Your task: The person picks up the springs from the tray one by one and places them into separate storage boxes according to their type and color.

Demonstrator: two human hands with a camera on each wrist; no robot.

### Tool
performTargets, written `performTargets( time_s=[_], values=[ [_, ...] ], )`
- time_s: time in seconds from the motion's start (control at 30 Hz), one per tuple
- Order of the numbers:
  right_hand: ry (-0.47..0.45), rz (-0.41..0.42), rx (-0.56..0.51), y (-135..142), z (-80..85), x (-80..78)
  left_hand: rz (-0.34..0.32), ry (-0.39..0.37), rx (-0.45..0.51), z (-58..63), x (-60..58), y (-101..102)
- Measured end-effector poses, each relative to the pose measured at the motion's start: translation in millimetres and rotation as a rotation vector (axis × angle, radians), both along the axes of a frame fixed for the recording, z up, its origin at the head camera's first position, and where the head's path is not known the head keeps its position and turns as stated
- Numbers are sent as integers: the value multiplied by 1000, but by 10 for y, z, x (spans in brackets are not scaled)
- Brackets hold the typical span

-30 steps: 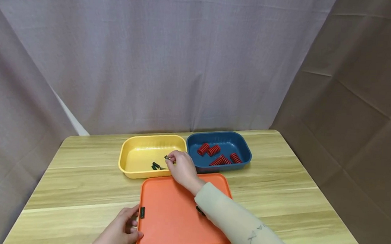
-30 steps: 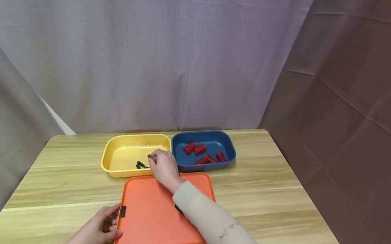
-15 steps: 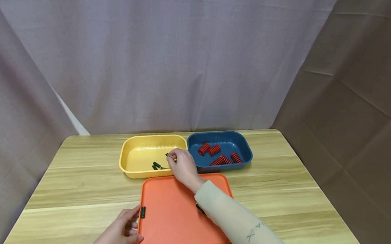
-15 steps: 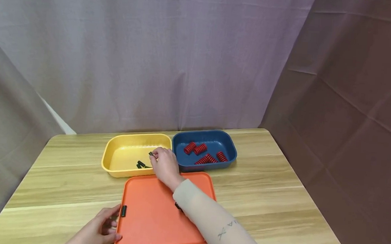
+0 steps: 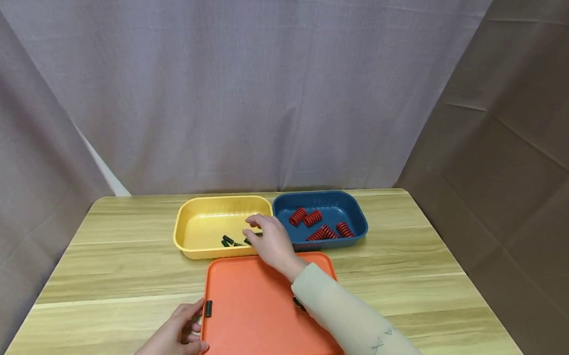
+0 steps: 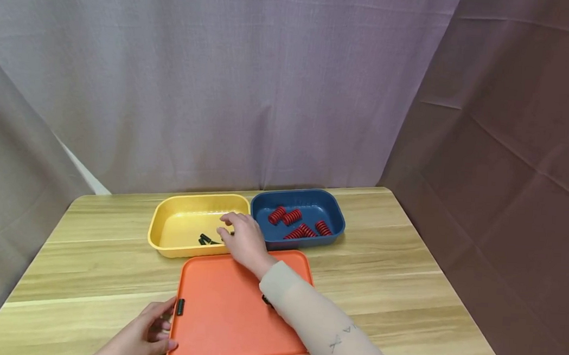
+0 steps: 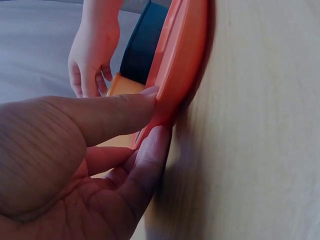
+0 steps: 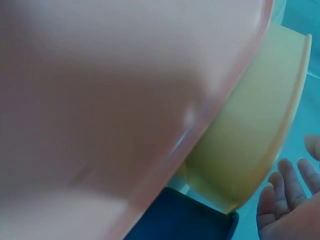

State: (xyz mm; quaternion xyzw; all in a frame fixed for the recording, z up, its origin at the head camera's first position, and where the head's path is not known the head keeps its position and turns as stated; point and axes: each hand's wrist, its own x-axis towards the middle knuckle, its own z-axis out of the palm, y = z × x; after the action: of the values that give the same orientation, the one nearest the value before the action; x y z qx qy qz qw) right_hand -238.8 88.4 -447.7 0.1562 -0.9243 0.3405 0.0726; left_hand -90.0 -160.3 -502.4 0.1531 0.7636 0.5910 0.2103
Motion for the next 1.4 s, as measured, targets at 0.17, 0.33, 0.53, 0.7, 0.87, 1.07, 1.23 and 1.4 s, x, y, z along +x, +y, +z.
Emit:
performTargets(
  time_s=[0.17, 0.33, 0.53, 0.7, 0.87, 1.07, 1.23, 1.4],
  values=[
    [0, 51, -15, 58, 61, 78, -14, -3, 28, -2, -4, -11],
    [-21, 102, -42, 100, 102, 200, -26, -17, 35, 2, -13, -19],
    [-66, 174, -91, 123, 94, 345, -34, -20, 54, -5, -18, -27],
    [-132, 216, -71, 83, 50, 491, -36, -37, 71, -23, -24, -43],
    [-236, 245, 0, 17, -57, 608, -30, -51, 67, -19, -28, -43],
    [-282, 291, 68, -98, -153, 683, -27, -47, 54, -25, -30, -48],
    [-283, 340, 94, -207, -209, 751, -26, -60, 76, -30, -35, -56],
    [-246, 372, 165, -312, -251, 831, -40, -56, 86, -23, -35, -57]
  ],
)
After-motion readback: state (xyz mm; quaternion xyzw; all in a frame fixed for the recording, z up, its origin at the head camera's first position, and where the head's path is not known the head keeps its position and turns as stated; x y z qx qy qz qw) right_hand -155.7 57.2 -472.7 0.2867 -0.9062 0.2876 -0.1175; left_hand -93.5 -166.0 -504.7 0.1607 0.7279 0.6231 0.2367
